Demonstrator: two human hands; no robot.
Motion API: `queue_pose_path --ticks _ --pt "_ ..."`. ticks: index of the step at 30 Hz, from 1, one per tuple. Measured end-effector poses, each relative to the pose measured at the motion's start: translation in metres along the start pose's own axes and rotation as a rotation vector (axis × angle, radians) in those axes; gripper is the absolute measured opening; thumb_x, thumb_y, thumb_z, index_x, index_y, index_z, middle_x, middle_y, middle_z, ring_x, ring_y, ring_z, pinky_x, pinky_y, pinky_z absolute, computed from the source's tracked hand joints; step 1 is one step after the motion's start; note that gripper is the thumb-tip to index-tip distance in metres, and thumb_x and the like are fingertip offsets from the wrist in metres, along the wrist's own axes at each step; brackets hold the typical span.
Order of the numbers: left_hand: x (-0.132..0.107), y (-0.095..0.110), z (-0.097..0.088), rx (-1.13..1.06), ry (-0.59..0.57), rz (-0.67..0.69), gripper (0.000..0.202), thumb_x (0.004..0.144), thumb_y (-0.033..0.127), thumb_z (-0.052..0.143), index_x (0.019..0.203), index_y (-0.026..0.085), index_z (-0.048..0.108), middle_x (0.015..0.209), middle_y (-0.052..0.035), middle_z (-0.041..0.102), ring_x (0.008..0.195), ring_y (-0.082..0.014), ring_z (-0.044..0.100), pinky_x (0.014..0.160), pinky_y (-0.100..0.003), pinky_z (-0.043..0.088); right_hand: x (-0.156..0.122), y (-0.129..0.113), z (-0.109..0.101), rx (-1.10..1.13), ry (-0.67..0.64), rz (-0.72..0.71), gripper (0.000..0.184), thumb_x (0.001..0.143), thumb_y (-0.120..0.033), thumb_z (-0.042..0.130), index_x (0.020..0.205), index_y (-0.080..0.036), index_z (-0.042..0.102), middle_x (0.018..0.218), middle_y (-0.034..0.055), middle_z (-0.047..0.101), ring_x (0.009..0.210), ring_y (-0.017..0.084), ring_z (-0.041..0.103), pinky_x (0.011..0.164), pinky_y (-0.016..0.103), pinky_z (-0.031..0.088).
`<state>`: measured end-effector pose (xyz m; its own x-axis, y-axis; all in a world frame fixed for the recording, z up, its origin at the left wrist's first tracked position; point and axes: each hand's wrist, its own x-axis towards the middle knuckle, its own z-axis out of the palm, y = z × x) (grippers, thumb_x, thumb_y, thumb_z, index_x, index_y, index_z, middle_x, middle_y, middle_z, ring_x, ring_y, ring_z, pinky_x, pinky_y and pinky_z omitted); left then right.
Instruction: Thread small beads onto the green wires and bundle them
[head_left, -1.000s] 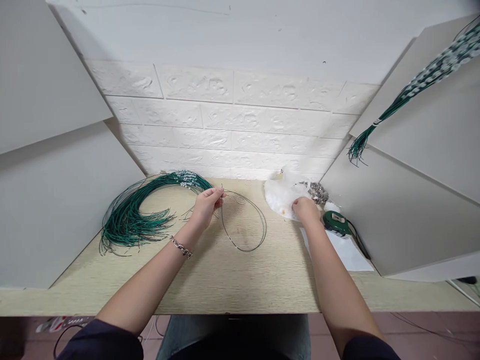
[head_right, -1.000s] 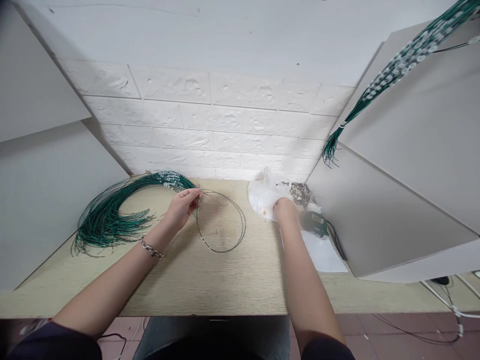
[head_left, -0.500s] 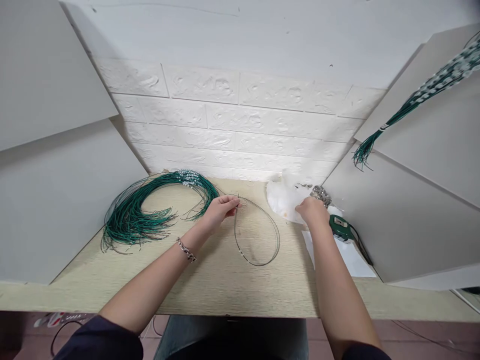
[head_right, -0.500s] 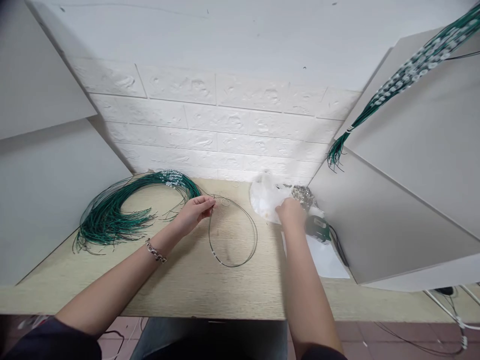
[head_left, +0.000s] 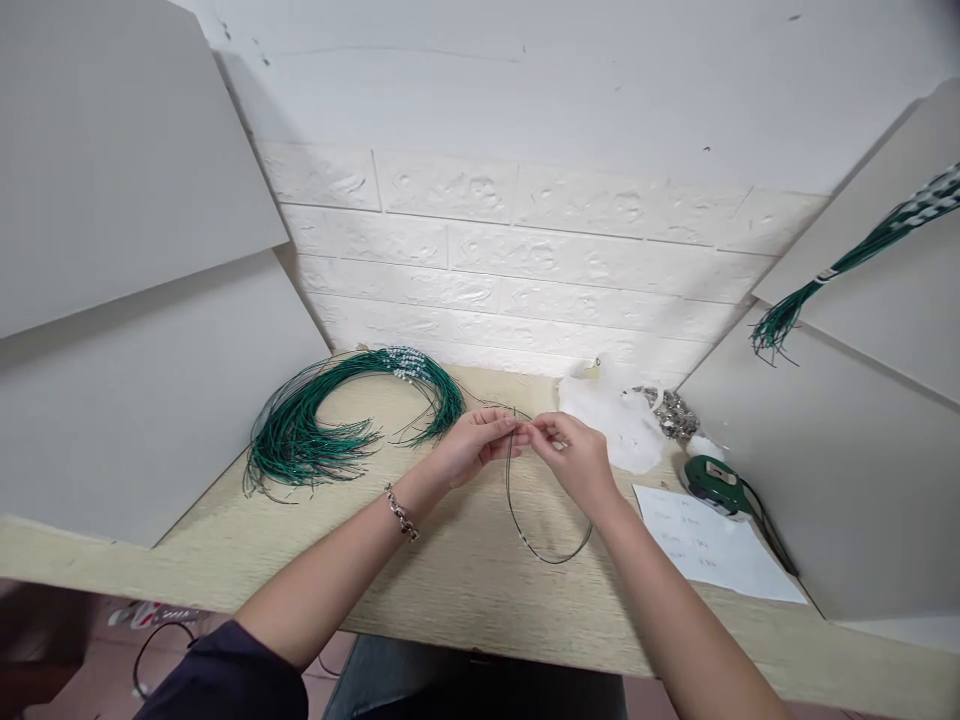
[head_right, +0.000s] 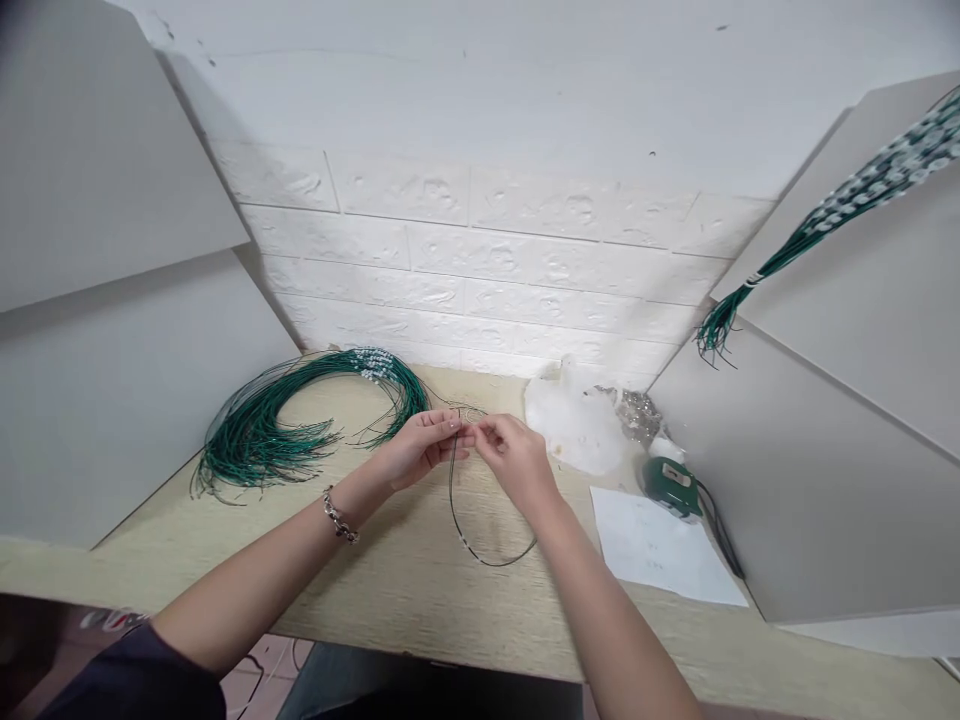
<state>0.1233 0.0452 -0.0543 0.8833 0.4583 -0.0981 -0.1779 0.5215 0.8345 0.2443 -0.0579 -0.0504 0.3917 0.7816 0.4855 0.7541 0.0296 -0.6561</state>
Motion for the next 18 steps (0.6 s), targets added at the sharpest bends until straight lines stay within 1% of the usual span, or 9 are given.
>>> queue_pose_path --ticks 2,4,9,12,14,18 --pt "-0.0004 0.0003 0.0010 -0.008 0.005 0.000 0.015 0.064 0.024 0.071 0.070 0.012 0.064 0.080 -0.0076 0.069 0.075 -0.0142 0.063 0.071 -0.023 0.046 -0.0038 0.0010 0.0049 0.020 0.035 -0.018 0.018 0.078 -0.032 0.049 0.080 -0.020 0.063 0.079 0.0040 0.065 0.070 0.014 0.060 0.068 0.026 0.048" --pt "-0.0006 0.0006 0.0015 -0.016 0.006 0.009 0.015 0.064 0.024 0.071 0.069 0.012 0.064 0.080 -0.0077 0.069 0.077 -0.0140 0.063 0.074 -0.023 0.045 -0.0058 0.0012 0.0057 0.078 0.049 0.004 0.018 0.078 -0.032 0.050 0.080 -0.020 0.063 0.079 0.0042 0.066 0.070 0.014 0.061 0.068 0.026 0.049" --pt "0.0001 0.0009 0.0024 -0.029 0.009 0.041 0.016 0.063 0.024 0.072 0.068 0.011 0.064 0.081 -0.0083 0.069 0.081 -0.0148 0.063 0.083 -0.025 0.043 -0.0059 0.0014 0.0072 0.325 0.032 0.153 0.019 0.076 -0.033 0.054 0.083 -0.017 0.064 0.082 0.0055 0.067 0.075 0.016 0.063 0.070 0.028 0.051" --pt "0.0017 0.0006 0.0019 -0.037 -0.002 0.063 0.017 0.062 0.024 0.072 0.068 0.011 0.063 0.079 -0.0070 0.068 0.080 -0.0145 0.063 0.086 -0.027 0.042 -0.0060 0.0022 0.0099 0.406 0.030 0.194 0.020 0.075 -0.032 0.055 0.084 -0.017 0.064 0.084 0.0060 0.067 0.077 0.017 0.064 0.072 0.029 0.051" --pt "0.0026 0.0004 0.0012 -0.030 -0.008 0.069 0.018 0.062 0.025 0.073 0.069 0.011 0.064 0.078 -0.0063 0.068 0.079 -0.0142 0.063 0.087 -0.028 0.041 -0.0068 0.0023 0.0113 0.418 0.050 0.174 0.020 0.074 -0.031 0.056 0.084 -0.017 0.065 0.084 0.0062 0.067 0.077 0.017 0.064 0.073 0.030 0.052" --pt "0.0022 0.0014 0.0019 0.005 -0.011 0.069 0.019 0.062 0.027 0.072 0.069 0.012 0.064 0.077 -0.0061 0.068 0.077 -0.0140 0.063 0.085 -0.027 0.042 -0.0093 0.0002 0.0126 0.362 0.115 0.073 0.016 0.074 -0.027 0.055 0.082 -0.018 0.065 0.086 0.0055 0.067 0.077 0.016 0.063 0.073 0.030 0.052"
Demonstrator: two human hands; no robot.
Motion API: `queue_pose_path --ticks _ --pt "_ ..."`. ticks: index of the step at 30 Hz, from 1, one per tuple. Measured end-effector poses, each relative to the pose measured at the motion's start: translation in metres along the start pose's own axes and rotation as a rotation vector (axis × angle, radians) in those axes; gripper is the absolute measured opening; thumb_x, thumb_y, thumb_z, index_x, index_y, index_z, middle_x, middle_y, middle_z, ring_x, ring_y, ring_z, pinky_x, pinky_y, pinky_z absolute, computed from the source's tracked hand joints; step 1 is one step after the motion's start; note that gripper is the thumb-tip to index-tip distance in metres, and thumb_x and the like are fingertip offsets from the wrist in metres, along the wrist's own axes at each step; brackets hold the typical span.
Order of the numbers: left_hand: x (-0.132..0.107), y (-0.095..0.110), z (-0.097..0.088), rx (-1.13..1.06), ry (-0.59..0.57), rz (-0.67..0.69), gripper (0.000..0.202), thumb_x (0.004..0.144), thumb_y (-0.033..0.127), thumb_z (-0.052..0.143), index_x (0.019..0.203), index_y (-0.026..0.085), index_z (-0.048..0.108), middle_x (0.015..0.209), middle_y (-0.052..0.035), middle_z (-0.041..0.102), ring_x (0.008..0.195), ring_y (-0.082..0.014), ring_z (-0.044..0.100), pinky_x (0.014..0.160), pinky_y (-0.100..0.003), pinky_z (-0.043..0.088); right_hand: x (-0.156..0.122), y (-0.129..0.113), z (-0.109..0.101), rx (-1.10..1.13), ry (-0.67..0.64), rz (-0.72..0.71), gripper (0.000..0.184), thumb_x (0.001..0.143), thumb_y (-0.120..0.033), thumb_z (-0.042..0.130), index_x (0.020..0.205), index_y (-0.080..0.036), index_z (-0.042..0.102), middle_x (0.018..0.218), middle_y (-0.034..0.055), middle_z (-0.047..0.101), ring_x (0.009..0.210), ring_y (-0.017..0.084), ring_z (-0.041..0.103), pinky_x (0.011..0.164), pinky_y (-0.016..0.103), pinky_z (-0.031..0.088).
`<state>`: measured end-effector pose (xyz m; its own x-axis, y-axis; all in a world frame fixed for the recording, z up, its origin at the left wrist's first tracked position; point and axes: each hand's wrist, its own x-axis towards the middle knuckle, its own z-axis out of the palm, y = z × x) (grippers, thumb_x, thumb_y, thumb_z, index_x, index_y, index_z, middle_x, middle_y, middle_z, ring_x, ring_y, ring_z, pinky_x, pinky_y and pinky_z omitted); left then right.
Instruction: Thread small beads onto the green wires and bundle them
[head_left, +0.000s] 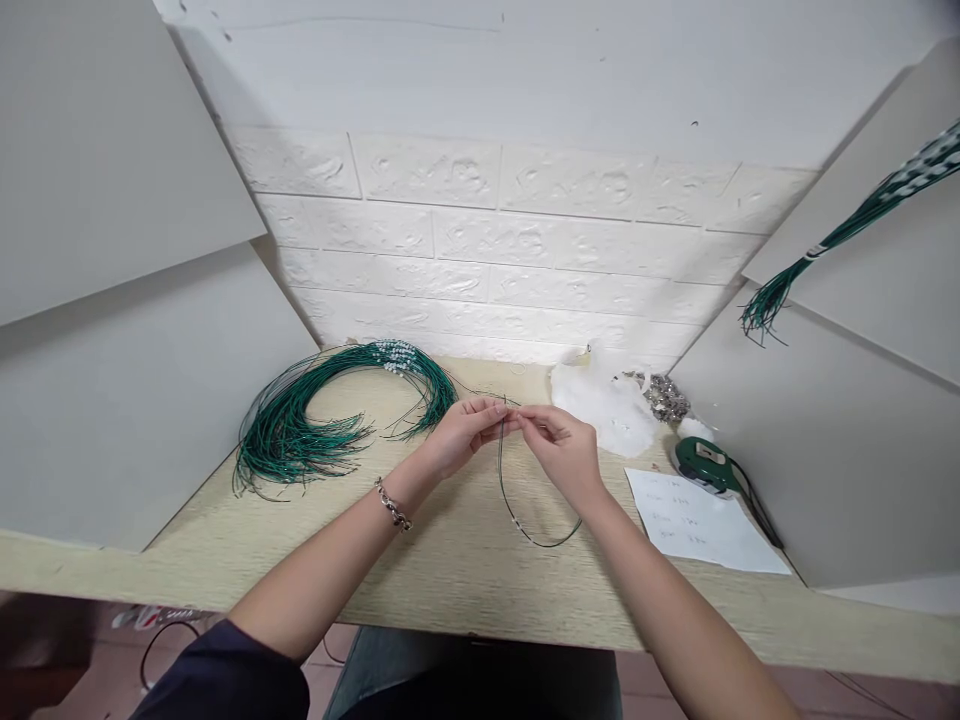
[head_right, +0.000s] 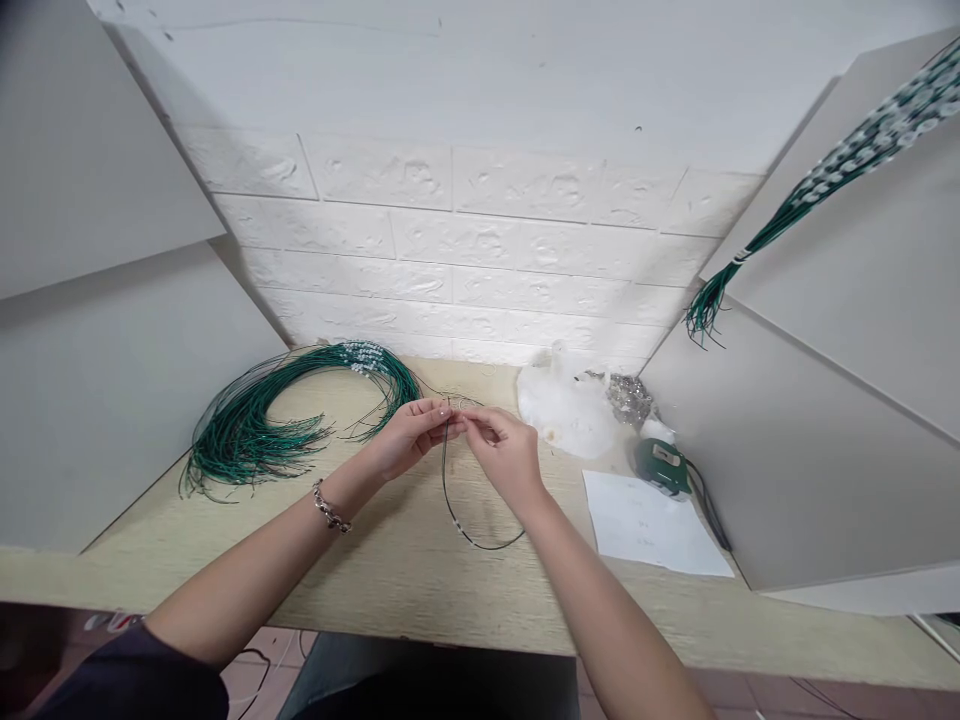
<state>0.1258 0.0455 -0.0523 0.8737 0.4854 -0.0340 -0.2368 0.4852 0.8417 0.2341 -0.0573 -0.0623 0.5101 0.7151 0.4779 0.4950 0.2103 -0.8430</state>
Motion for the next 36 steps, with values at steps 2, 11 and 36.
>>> queue_pose_path --ticks 2,11,36 --pt "-0.001 0.001 0.002 0.010 -0.005 -0.002 0.019 0.063 0.027 0.072 0.069 0.012 0.063 0.076 -0.0059 0.067 0.076 -0.0138 0.063 0.084 -0.026 0.042 -0.001 -0.001 0.000 -0.023 0.016 -0.045 0.015 0.074 -0.025 0.053 0.082 -0.019 0.065 0.087 0.0050 0.066 0.079 0.015 0.063 0.073 0.029 0.052" --pt "-0.002 -0.003 0.003 0.049 -0.054 -0.014 0.018 0.064 0.028 0.071 0.067 0.013 0.062 0.071 -0.0023 0.064 0.072 -0.0103 0.059 0.078 -0.024 0.042 -0.002 -0.005 -0.001 -0.062 0.005 -0.041 0.016 0.074 -0.021 0.051 0.079 -0.019 0.066 0.082 0.0046 0.065 0.075 0.014 0.061 0.065 0.026 0.052" --pt "0.003 -0.006 -0.003 0.386 -0.019 -0.026 0.029 0.063 0.036 0.069 0.070 0.009 0.061 0.066 -0.0018 0.062 0.056 -0.0082 0.055 0.061 -0.023 0.045 0.003 0.008 -0.003 0.183 -0.039 0.092 0.017 0.077 -0.034 0.054 0.079 -0.018 0.059 0.097 0.0068 0.063 0.086 0.016 0.059 0.071 0.029 0.047"
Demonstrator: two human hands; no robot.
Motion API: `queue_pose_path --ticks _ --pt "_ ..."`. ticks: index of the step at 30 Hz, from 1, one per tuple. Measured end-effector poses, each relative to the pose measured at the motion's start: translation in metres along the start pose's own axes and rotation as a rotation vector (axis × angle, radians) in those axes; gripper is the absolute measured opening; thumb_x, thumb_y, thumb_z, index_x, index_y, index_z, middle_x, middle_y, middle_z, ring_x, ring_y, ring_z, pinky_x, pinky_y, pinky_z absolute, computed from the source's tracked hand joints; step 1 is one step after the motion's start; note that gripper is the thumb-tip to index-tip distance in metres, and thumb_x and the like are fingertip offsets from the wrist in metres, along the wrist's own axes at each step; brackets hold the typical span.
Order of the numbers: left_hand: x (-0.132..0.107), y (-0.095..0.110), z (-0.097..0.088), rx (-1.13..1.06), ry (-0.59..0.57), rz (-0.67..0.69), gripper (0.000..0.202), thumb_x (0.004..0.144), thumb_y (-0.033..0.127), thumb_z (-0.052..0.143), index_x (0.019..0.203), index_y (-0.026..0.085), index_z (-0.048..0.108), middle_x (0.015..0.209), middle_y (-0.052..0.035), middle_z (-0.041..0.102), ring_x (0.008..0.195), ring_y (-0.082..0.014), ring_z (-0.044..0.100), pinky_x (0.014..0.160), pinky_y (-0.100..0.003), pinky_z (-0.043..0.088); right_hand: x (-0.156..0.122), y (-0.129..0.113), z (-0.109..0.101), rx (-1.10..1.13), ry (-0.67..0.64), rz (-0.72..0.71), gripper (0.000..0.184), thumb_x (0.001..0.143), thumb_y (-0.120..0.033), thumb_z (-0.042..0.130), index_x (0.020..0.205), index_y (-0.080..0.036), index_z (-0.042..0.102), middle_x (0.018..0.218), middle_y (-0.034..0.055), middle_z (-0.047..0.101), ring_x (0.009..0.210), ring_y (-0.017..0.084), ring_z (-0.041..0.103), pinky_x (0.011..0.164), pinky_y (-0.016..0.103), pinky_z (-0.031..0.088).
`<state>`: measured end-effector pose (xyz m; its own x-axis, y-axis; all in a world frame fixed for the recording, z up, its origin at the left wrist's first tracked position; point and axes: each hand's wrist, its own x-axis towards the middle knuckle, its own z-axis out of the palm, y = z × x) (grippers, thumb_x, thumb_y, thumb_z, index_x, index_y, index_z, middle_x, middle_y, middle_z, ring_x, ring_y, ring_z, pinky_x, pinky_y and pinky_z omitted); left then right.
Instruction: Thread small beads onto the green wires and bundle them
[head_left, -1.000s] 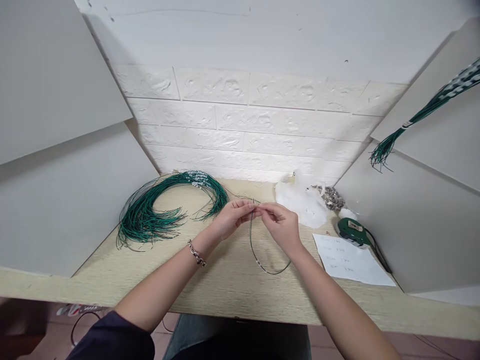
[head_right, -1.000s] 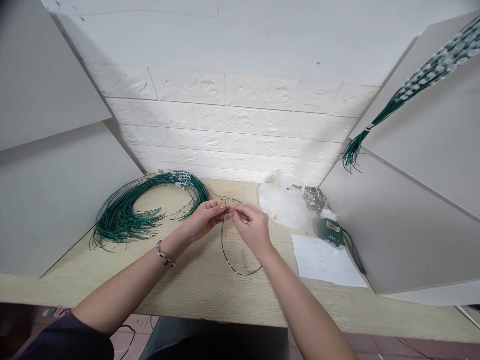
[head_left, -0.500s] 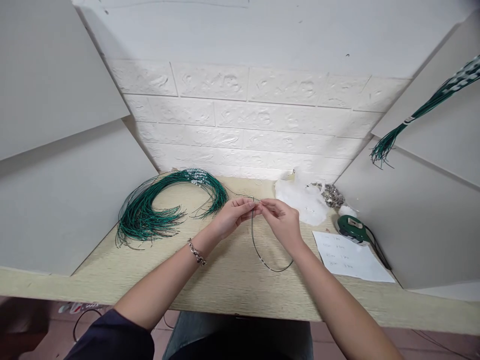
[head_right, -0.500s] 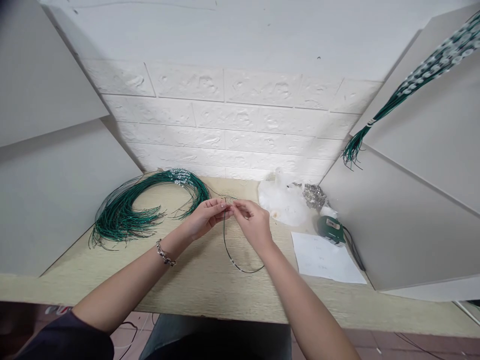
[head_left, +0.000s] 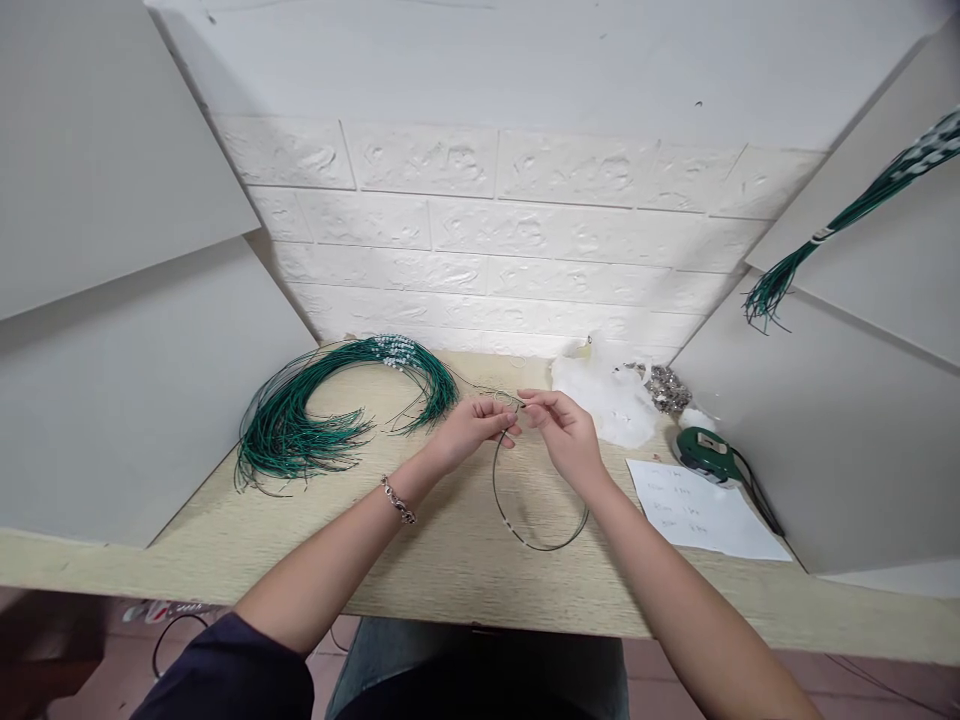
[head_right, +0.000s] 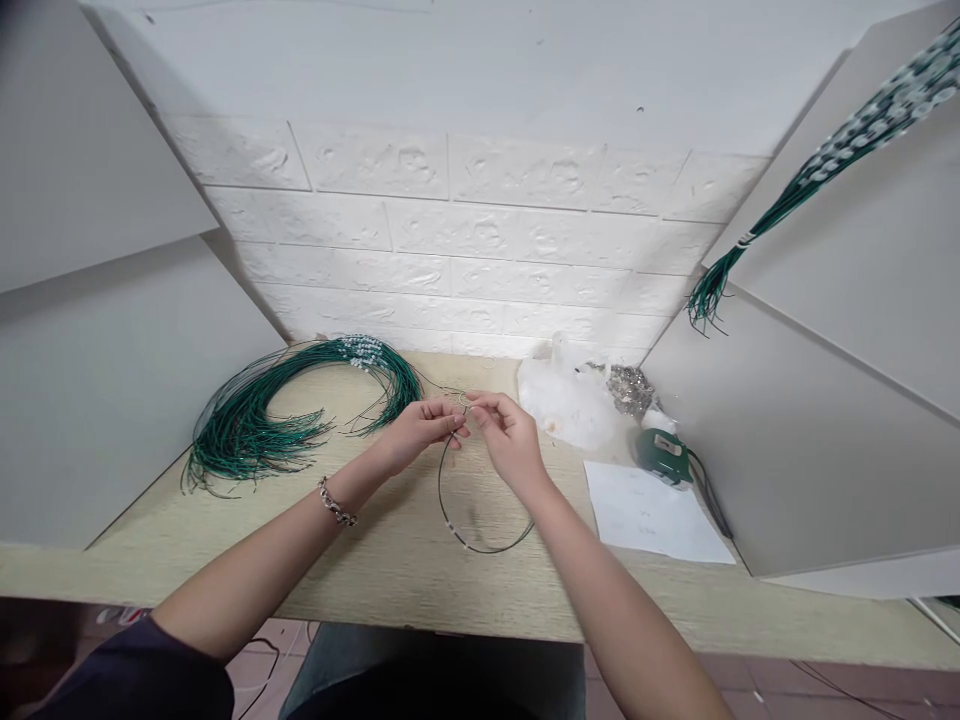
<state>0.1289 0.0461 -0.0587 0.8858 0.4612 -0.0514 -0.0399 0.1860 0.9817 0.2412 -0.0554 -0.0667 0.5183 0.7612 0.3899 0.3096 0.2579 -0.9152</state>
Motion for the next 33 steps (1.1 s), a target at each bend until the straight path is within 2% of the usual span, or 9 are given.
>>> queue_pose_path --ticks 9,15,18,22,26,33 --pt "0.000 0.000 0.001 0.070 0.059 0.000 0.028 0.063 0.037 0.067 0.070 0.011 0.060 0.066 -0.0004 0.060 0.053 -0.0065 0.050 0.059 -0.023 0.040 0.007 0.003 -0.007 0.139 -0.001 0.149 0.021 0.069 -0.037 0.063 0.075 -0.017 0.059 0.071 0.0011 0.061 0.066 0.012 0.056 0.065 0.026 0.045" --pt "0.000 -0.001 0.001 0.177 0.020 0.054 0.025 0.067 0.036 0.064 0.067 0.011 0.062 0.061 0.0011 0.056 0.050 -0.0043 0.042 0.050 -0.019 0.032 0.008 0.003 -0.009 0.561 -0.098 0.504 0.021 0.064 -0.033 0.069 0.071 -0.016 0.059 0.065 -0.0013 0.059 0.059 0.009 0.056 0.066 0.026 0.048" --pt "0.000 -0.001 0.002 0.173 0.018 0.052 0.027 0.067 0.037 0.064 0.073 0.011 0.065 0.066 -0.0007 0.059 0.053 -0.0052 0.043 0.052 -0.019 0.033 0.008 0.006 -0.010 0.697 -0.150 0.613 0.016 0.065 -0.026 0.069 0.072 -0.015 0.061 0.066 0.0000 0.060 0.062 0.009 0.057 0.071 0.025 0.049" --pt "-0.001 0.001 0.006 0.169 0.037 0.040 0.028 0.066 0.037 0.064 0.077 0.011 0.067 0.068 -0.0025 0.061 0.055 -0.0066 0.045 0.054 -0.020 0.036 0.008 0.014 -0.010 0.769 -0.190 0.679 0.011 0.067 -0.019 0.068 0.074 -0.013 0.063 0.074 0.0027 0.063 0.071 0.010 0.060 0.074 0.024 0.050" --pt "-0.003 0.005 0.008 0.172 0.039 0.029 0.025 0.067 0.035 0.064 0.073 0.011 0.067 0.066 -0.0028 0.062 0.057 -0.0075 0.047 0.054 -0.020 0.037 0.007 0.017 -0.008 0.780 -0.180 0.734 0.010 0.067 -0.018 0.067 0.075 -0.012 0.064 0.073 0.0023 0.063 0.069 0.009 0.059 0.070 0.021 0.050" --pt "-0.002 0.002 0.008 0.175 0.021 0.038 0.025 0.068 0.035 0.063 0.074 0.011 0.067 0.065 -0.0027 0.062 0.055 -0.0072 0.048 0.056 -0.021 0.039 0.006 0.016 -0.006 0.772 -0.201 0.724 0.010 0.066 -0.019 0.068 0.073 -0.013 0.065 0.073 0.0018 0.064 0.067 0.009 0.059 0.069 0.020 0.050"
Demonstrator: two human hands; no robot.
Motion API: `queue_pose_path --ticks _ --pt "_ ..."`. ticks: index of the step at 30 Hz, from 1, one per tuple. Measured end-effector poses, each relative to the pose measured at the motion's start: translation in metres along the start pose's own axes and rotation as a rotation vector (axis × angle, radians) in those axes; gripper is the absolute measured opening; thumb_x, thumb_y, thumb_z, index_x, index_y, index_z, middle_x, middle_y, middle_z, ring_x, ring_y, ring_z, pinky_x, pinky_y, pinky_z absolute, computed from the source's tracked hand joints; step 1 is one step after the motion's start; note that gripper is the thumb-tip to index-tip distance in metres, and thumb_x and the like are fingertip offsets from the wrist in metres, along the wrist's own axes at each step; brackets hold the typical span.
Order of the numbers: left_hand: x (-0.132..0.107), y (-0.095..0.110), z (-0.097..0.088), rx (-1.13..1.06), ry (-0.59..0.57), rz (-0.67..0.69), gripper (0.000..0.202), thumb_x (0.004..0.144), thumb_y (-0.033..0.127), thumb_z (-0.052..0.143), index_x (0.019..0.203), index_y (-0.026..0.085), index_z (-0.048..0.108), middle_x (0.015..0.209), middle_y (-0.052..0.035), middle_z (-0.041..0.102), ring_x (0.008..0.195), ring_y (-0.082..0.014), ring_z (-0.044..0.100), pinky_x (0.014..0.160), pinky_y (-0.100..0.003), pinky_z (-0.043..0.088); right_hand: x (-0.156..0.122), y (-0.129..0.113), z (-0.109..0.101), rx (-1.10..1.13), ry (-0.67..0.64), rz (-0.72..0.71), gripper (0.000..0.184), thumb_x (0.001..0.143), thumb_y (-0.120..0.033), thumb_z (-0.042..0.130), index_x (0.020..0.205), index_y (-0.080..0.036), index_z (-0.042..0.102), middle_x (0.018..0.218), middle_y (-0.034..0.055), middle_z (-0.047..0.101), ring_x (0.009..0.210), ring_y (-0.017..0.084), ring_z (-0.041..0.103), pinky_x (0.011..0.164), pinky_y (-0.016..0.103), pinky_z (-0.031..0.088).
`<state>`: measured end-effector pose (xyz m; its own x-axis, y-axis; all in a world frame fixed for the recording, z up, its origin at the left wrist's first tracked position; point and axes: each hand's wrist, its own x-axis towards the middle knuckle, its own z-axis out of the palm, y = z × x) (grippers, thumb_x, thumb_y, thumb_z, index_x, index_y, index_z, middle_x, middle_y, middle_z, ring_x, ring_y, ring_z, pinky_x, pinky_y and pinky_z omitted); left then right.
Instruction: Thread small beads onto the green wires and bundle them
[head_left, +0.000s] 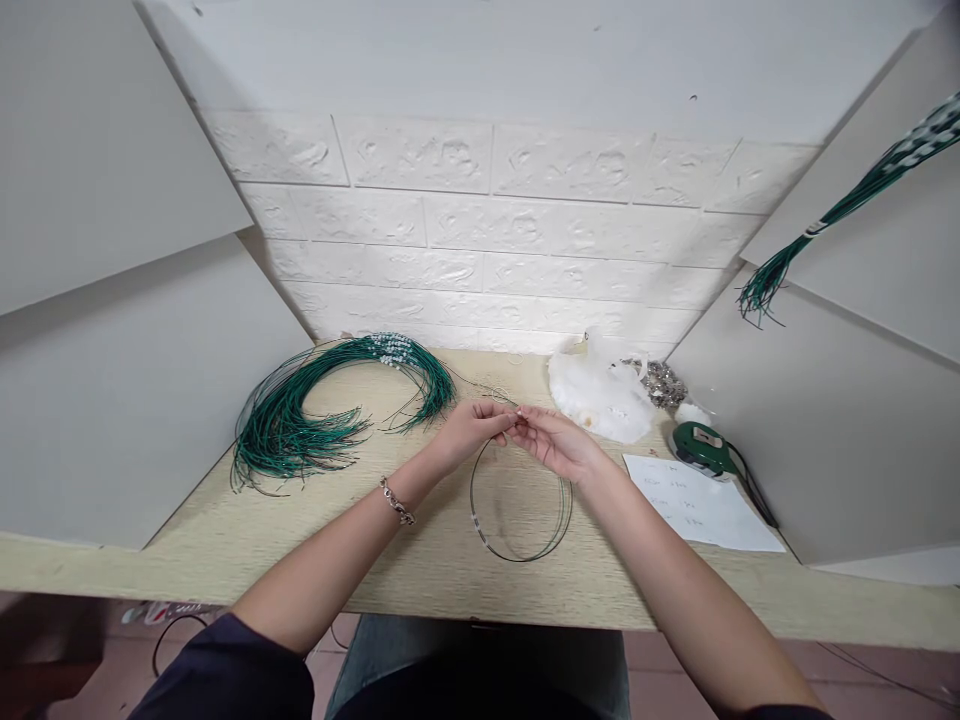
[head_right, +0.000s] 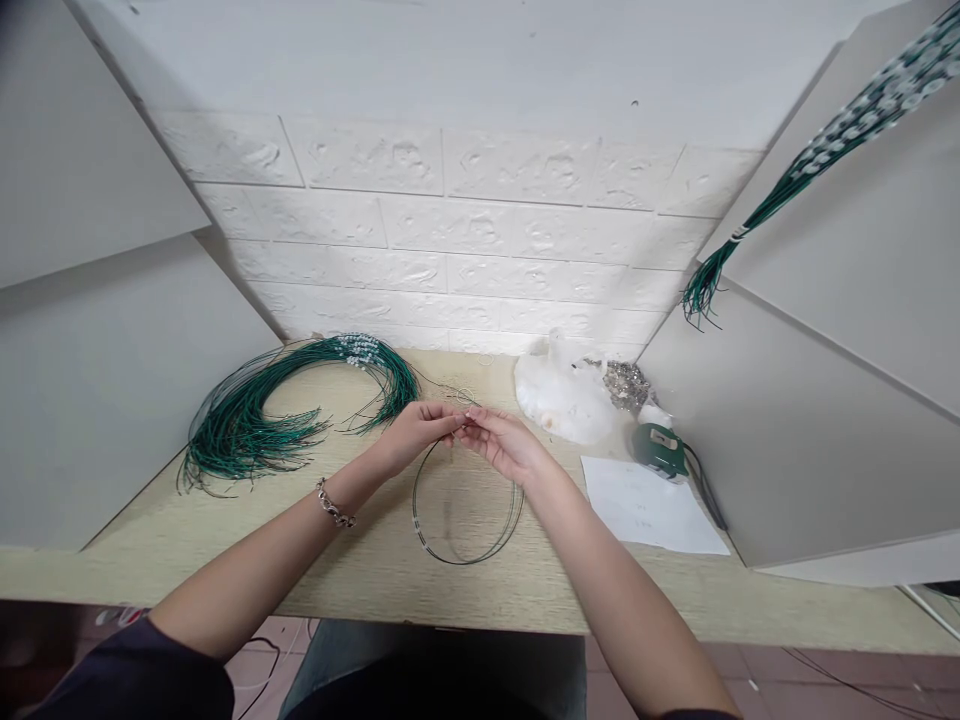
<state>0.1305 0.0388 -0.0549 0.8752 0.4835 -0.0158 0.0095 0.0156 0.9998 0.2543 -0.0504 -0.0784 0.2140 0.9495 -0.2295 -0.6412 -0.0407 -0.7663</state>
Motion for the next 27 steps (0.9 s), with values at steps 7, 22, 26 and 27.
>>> queue_pose_path --ticks 7,22,26,27 --pt "0.0004 -0.0016 0.0007 -0.006 0.002 -0.010 0.028 0.067 0.037 0.064 0.076 0.011 0.067 0.069 -0.0041 0.064 0.057 -0.0083 0.050 0.056 -0.021 0.041 0.0020 0.0014 -0.0003 -0.013 0.014 -0.018 0.009 0.064 -0.019 0.069 0.070 -0.014 0.065 0.072 0.0009 0.063 0.068 0.008 0.058 0.069 0.019 0.049" --pt "0.0024 -0.0056 -0.0007 0.067 0.022 -0.042 0.031 0.071 0.039 0.060 0.079 0.009 0.066 0.073 -0.0053 0.065 0.049 -0.0061 0.050 0.052 -0.020 0.038 0.0006 -0.0005 0.0010 -0.104 0.004 -0.058 0.009 0.065 -0.022 0.068 0.071 -0.015 0.066 0.075 0.0016 0.064 0.070 0.008 0.058 0.072 0.019 0.049" --pt "0.0019 -0.0062 -0.0001 0.047 0.034 -0.045 0.031 0.070 0.040 0.060 0.078 0.010 0.066 0.071 -0.0045 0.065 0.048 -0.0059 0.050 0.051 -0.020 0.038 -0.0008 -0.0008 0.0038 -0.126 0.000 -0.068 0.009 0.066 -0.023 0.067 0.071 -0.015 0.066 0.076 0.0019 0.064 0.070 0.008 0.059 0.072 0.020 0.049" --pt "0.0018 -0.0063 0.0001 0.041 0.039 -0.046 0.031 0.070 0.040 0.061 0.077 0.010 0.066 0.070 -0.0042 0.065 0.048 -0.0060 0.050 0.051 -0.020 0.038 -0.0010 -0.0008 0.0041 -0.130 -0.001 -0.071 0.009 0.066 -0.023 0.067 0.071 -0.015 0.066 0.076 0.0018 0.064 0.069 0.008 0.059 0.071 0.020 0.049"
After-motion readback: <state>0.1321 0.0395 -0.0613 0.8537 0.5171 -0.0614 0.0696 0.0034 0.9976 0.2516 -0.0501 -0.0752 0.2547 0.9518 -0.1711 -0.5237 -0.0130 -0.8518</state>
